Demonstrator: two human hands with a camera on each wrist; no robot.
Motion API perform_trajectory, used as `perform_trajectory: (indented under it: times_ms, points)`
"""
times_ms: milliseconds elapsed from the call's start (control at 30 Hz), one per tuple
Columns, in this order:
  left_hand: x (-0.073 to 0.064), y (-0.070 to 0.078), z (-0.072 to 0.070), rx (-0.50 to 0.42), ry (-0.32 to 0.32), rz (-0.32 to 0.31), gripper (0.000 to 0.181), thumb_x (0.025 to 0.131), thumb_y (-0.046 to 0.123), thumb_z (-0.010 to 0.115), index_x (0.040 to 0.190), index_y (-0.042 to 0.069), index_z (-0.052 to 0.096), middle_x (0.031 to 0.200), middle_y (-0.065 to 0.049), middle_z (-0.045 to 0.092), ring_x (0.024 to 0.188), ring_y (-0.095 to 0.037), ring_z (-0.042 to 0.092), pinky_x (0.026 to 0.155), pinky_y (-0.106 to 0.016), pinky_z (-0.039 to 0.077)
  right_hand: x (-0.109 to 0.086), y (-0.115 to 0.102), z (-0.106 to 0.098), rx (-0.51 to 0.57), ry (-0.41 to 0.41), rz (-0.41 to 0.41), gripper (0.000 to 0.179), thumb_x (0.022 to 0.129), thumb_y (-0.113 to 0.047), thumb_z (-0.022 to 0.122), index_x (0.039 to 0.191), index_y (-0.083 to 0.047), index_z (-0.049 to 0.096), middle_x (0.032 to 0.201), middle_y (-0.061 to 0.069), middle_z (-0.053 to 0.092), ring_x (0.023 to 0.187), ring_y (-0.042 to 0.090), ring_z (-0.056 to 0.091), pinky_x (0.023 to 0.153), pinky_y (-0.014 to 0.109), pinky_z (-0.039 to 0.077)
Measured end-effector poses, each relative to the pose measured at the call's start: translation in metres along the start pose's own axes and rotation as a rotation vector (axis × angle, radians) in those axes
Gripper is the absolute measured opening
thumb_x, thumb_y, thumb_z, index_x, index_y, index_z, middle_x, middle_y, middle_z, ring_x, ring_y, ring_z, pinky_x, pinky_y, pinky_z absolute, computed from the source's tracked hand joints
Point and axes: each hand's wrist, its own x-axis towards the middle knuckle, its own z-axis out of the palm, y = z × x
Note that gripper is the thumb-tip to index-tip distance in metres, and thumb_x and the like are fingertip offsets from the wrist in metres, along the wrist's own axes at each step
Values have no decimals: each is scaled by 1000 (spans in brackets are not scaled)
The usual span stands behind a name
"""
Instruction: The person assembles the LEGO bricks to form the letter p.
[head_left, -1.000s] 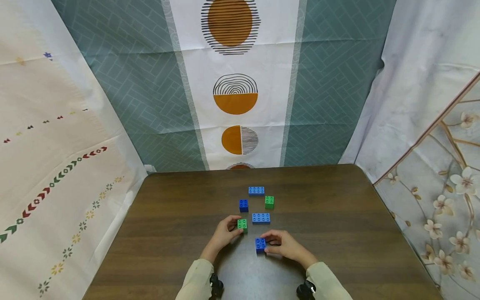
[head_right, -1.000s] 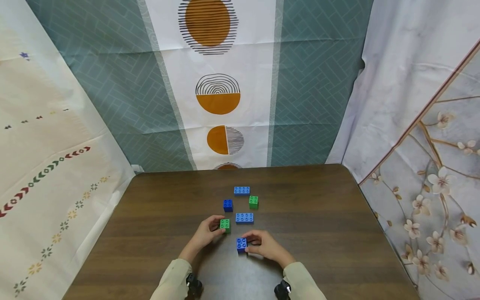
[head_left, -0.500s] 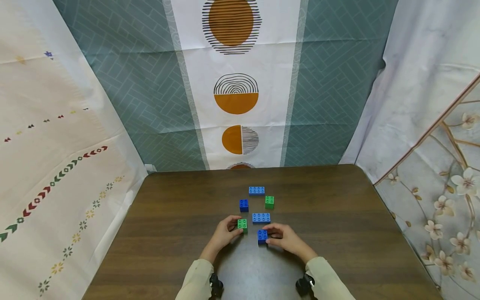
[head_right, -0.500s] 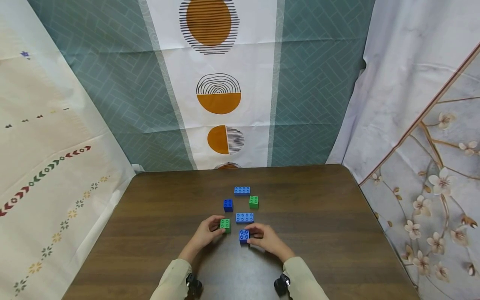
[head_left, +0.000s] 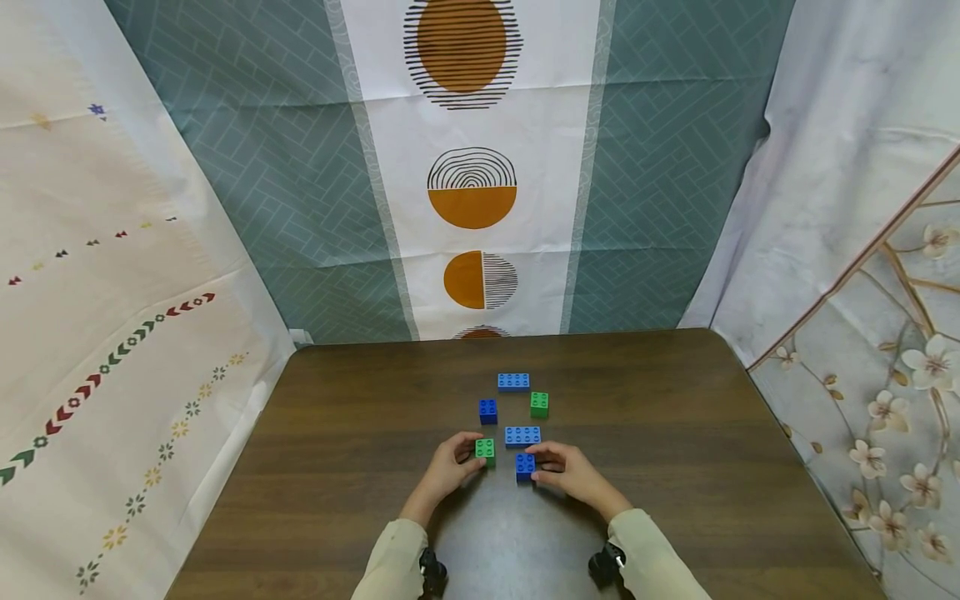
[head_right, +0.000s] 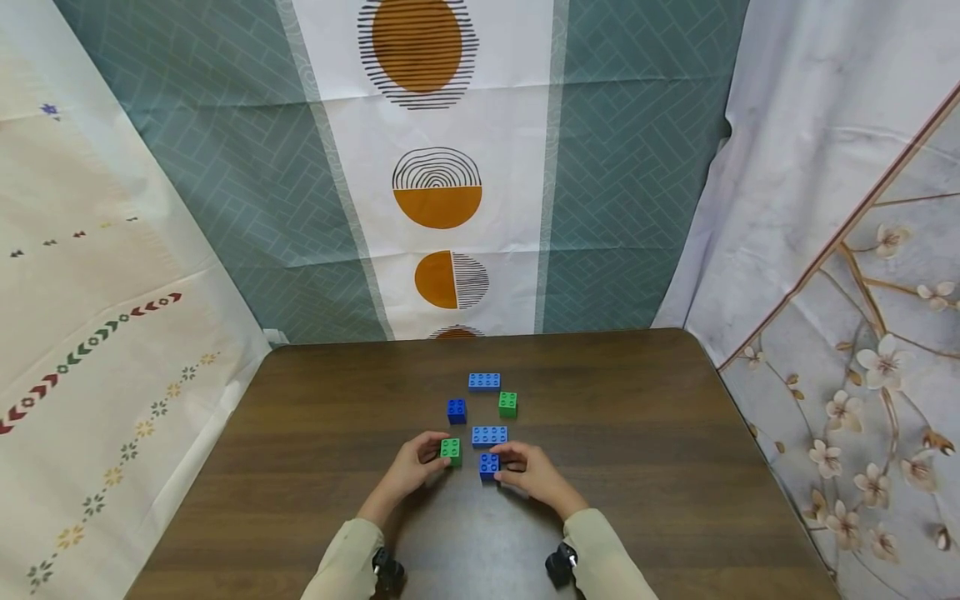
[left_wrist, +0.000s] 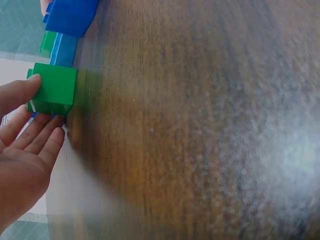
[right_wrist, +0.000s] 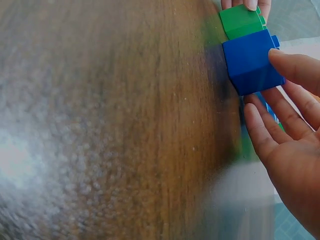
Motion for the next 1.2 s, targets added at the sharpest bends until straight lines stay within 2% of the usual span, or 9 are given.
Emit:
perform_trajectory:
  times_ms: [200,333,600,733,833,1000,1067,1200]
  points:
    - [7,-26,3,34,20,-2,36,88,-7,64,122,-11,54,117,-30,59,114,-44,54,99,-58,42,-7,-23,-2,24,-15,-4,33,89,1,65,121,6,59,124,25,57,112,43,55,95,54,47]
    - [8,-32,3,49,24,-11,35,88,-2,66,121,-7,57,117,-24,61,113,-40,56,98,-53,46,-8,-28,-2,25,-21,-15,34,89,1,65,121,8,58,123,27,57,111,44,55,95,55,47]
    - [11,-31,6,46,33,-11,32,89,2,67,120,-1,59,117,-20,62,113,-36,57,99,-49,47,-6,-25,-3,44,-21,-9,35,89,1,66,121,10,56,123,30,56,111,46,55,95,57,46]
    - [10,-25,8,35,37,9,31,89,-1,67,119,-3,59,116,-23,62,112,-39,57,98,-52,47,-4,-18,-3,53,-16,-8,34,89,1,66,121,11,56,122,30,56,111,46,55,94,57,47]
    - [7,-9,10,17,39,27,31,88,-4,66,118,-7,58,115,-28,61,111,-43,57,96,-56,46,-1,-5,-2,57,-8,-7,35,89,1,66,121,9,57,122,28,57,111,43,56,93,51,50]
    - [9,-10,13,18,40,77,32,88,2,68,117,-7,58,113,-25,62,106,-38,61,91,-47,53,4,11,-1,66,-7,-11,36,89,-5,68,122,5,58,122,24,58,110,38,58,90,36,54]
    - [11,-13,16,4,38,81,32,88,3,69,118,-5,59,114,-23,63,106,-36,61,90,-44,53,2,4,-2,81,-10,-18,36,89,-3,68,121,8,57,121,27,57,109,40,58,89,37,54]
    - [12,-9,21,-49,34,46,32,87,2,70,117,-2,61,115,-22,63,109,-35,61,94,-41,52,-1,-5,-2,75,-4,-18,34,89,2,66,121,10,56,120,28,57,109,42,58,89,37,55]
